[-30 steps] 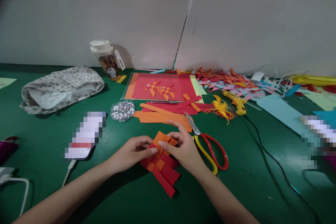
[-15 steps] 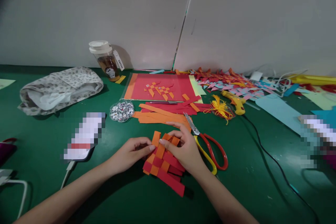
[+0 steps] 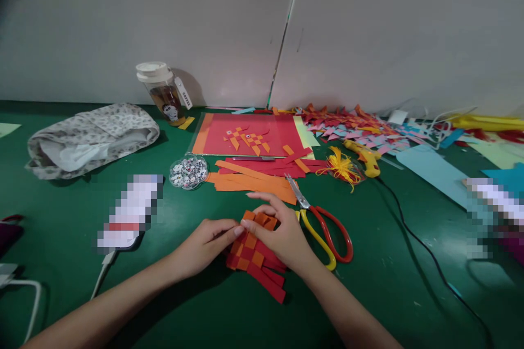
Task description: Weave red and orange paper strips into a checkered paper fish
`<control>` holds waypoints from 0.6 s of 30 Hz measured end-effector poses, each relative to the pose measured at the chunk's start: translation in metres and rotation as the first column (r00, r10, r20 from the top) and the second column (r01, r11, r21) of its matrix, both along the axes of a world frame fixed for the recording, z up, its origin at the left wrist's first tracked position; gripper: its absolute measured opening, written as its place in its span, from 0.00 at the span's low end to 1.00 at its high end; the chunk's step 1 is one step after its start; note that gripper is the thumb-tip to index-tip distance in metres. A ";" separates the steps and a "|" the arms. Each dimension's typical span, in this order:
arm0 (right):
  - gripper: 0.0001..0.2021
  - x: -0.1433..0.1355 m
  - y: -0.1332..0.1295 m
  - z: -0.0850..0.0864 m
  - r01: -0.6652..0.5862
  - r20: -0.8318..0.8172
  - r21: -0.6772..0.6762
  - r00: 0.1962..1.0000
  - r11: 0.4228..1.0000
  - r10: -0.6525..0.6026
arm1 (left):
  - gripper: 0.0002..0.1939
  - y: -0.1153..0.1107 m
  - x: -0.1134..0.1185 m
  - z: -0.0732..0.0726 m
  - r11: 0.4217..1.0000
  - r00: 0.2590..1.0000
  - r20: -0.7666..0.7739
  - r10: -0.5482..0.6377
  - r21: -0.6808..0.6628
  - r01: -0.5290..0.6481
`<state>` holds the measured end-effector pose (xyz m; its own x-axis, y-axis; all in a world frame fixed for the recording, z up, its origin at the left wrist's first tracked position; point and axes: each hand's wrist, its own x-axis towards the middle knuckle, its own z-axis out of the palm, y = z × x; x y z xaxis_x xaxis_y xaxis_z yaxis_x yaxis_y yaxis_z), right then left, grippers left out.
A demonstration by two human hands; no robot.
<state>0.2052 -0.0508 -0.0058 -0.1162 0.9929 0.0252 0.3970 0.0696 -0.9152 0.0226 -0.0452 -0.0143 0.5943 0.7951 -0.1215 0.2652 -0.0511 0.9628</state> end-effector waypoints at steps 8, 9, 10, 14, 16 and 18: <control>0.20 -0.001 0.000 0.001 0.057 -0.036 0.012 0.998 0.998 -0.056 | 0.20 0.001 0.000 0.002 0.999 0.999 -0.029 -0.043 0.023 0.043; 0.20 -0.001 0.000 0.001 0.066 -0.041 0.012 0.997 0.998 -0.066 | 0.20 0.001 0.000 0.002 0.999 0.999 -0.034 -0.043 0.026 0.043; 0.20 -0.001 0.000 0.001 0.073 -0.045 0.013 0.996 0.997 -0.072 | 0.20 0.001 0.000 0.002 0.999 0.998 -0.039 -0.042 0.029 0.044; 0.19 -0.001 0.000 0.000 0.065 -0.024 0.036 0.998 0.997 -0.064 | 0.20 0.001 -0.001 0.001 0.999 0.998 -0.027 -0.048 0.017 0.048; 0.19 -0.002 -0.001 0.001 0.042 -0.020 0.029 0.999 0.999 -0.041 | 0.18 0.000 0.000 0.000 0.999 0.999 -0.023 -0.035 -0.003 0.035; 0.18 -0.006 -0.003 0.001 0.011 -0.032 0.019 0.999 1.000 -0.010 | 0.15 -0.002 0.001 -0.001 1.000 0.999 -0.046 -0.010 -0.015 0.009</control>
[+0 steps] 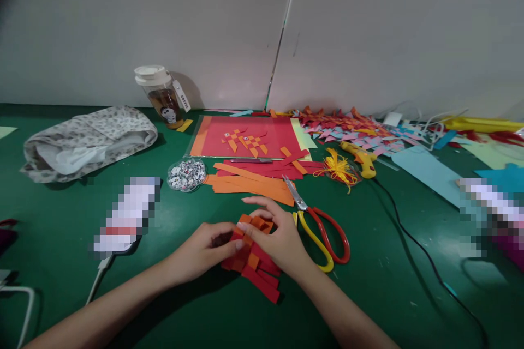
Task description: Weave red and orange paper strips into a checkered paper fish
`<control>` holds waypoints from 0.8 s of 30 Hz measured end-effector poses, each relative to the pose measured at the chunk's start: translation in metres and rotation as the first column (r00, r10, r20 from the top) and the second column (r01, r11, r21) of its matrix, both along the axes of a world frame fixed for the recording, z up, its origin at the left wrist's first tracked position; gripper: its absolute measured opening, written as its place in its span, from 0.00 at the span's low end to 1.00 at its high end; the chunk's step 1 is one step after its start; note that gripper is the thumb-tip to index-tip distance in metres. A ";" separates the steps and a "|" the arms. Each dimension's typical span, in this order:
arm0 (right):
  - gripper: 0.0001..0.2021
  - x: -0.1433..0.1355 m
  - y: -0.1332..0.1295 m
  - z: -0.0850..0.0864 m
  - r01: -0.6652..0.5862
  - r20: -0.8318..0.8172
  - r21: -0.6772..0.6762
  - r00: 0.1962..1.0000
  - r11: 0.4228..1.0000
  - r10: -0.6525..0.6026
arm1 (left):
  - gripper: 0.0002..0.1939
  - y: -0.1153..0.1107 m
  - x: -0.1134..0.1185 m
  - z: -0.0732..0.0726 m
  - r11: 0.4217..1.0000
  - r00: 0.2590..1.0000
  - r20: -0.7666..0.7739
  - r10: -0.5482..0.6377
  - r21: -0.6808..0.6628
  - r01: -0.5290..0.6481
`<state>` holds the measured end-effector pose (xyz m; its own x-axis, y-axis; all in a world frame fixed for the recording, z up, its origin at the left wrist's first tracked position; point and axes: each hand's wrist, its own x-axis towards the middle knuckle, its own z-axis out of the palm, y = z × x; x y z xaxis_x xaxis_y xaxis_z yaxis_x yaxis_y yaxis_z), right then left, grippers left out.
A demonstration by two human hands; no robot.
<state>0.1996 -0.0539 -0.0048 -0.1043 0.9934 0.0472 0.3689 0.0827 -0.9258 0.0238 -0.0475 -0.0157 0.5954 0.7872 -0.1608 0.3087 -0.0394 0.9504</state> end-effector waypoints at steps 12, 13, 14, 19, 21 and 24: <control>0.22 0.015 0.010 0.004 -0.012 -0.058 -0.139 0.998 0.990 0.004 | 0.19 0.005 -0.001 -0.010 0.970 0.979 0.167 0.114 -0.230 -0.074; 0.22 0.015 0.009 0.006 -0.019 -0.044 -0.128 0.999 0.992 0.014 | 0.19 0.005 -0.001 -0.009 0.968 0.977 0.181 0.114 -0.241 -0.068; 0.21 0.015 0.009 0.006 -0.023 -0.038 -0.115 0.999 0.993 0.019 | 0.19 0.005 -0.002 -0.008 0.967 0.975 0.188 0.115 -0.245 -0.067; 0.18 0.010 0.006 0.005 -0.002 -0.070 -0.080 0.998 0.997 -0.004 | 0.20 0.006 -0.003 -0.005 0.974 0.979 0.150 0.139 -0.199 -0.108; 0.17 0.009 0.006 0.002 0.016 -0.076 -0.067 0.997 0.998 -0.021 | 0.21 0.006 -0.003 -0.005 0.976 0.981 0.147 0.125 -0.196 -0.094; 0.17 0.009 0.006 -0.002 0.035 -0.073 -0.067 0.997 0.997 -0.039 | 0.22 0.005 -0.004 -0.005 0.975 0.985 0.141 0.100 -0.212 -0.068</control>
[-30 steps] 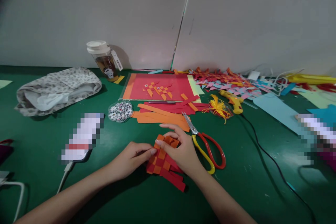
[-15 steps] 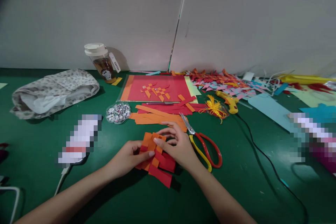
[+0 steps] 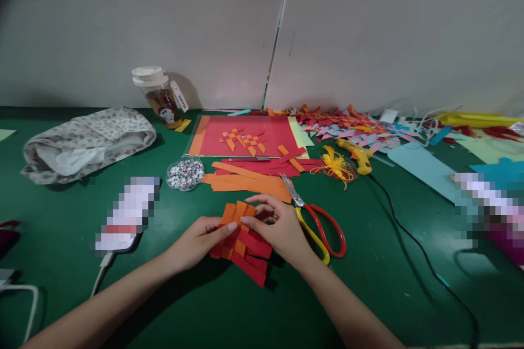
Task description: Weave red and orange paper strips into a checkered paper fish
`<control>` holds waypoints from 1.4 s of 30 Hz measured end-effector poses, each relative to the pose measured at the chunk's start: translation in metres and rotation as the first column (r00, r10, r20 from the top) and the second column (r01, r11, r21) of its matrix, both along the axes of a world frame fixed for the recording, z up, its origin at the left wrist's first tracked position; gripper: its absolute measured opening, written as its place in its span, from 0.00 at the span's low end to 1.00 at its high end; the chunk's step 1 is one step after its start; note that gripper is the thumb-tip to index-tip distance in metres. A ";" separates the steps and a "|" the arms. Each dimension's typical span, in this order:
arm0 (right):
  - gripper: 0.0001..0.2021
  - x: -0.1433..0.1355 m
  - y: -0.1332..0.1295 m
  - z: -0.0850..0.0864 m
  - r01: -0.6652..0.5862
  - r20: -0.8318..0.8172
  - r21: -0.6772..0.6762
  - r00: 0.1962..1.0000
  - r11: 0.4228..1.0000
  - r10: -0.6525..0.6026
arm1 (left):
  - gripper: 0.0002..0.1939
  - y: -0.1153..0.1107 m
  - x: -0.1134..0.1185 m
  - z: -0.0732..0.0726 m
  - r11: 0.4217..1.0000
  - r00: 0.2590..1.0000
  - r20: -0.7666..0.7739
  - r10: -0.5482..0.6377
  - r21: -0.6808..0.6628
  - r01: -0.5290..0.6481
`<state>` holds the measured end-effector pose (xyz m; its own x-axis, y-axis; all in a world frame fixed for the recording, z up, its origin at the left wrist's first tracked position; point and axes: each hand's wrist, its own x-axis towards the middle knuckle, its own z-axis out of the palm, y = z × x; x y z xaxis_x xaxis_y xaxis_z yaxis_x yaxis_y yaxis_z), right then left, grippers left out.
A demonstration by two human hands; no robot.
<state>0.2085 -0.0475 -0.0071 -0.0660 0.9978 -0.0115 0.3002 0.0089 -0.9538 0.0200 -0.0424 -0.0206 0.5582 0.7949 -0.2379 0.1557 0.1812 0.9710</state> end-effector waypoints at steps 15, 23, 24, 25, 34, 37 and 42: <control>0.16 -0.004 -0.007 0.005 -0.082 -0.006 -0.008 0.997 0.997 0.082 | 0.16 -0.003 -0.002 0.000 0.990 0.992 0.052 -0.119 -0.065 0.122; 0.25 0.002 -0.004 0.011 -0.196 -0.017 -0.139 0.981 0.971 0.195 | 0.15 0.002 -0.001 0.004 0.985 0.986 0.097 0.133 -0.124 -0.120; 0.25 0.002 -0.004 0.011 -0.197 -0.005 -0.137 0.980 0.971 0.198 | 0.15 0.003 -0.001 0.004 0.982 0.983 0.108 0.149 -0.134 -0.134; 0.24 0.002 -0.004 0.010 -0.191 0.003 -0.130 0.981 0.973 0.193 | 0.15 0.003 -0.001 0.003 0.981 0.981 0.114 0.156 -0.134 -0.140; 0.22 -0.002 -0.002 0.007 -0.195 0.012 -0.118 0.980 0.974 0.198 | 0.15 0.009 -0.008 0.007 0.985 0.984 0.052 0.170 -0.015 -0.170; 0.20 -0.002 -0.003 0.009 -0.201 0.025 -0.115 0.978 0.973 0.206 | 0.16 0.011 -0.010 0.009 0.987 0.986 0.043 0.161 -0.020 -0.160; 0.18 -0.001 -0.005 0.006 -0.190 0.054 -0.081 0.979 0.978 0.194 | 0.13 0.012 -0.011 0.006 0.989 0.987 0.066 0.146 -0.025 -0.145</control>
<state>0.2071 -0.0526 -0.0013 -0.2532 0.9627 -0.0956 0.3580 0.0015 -0.9337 0.0093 -0.0306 -0.0145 0.4521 0.8642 -0.2206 0.0604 0.2171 0.9743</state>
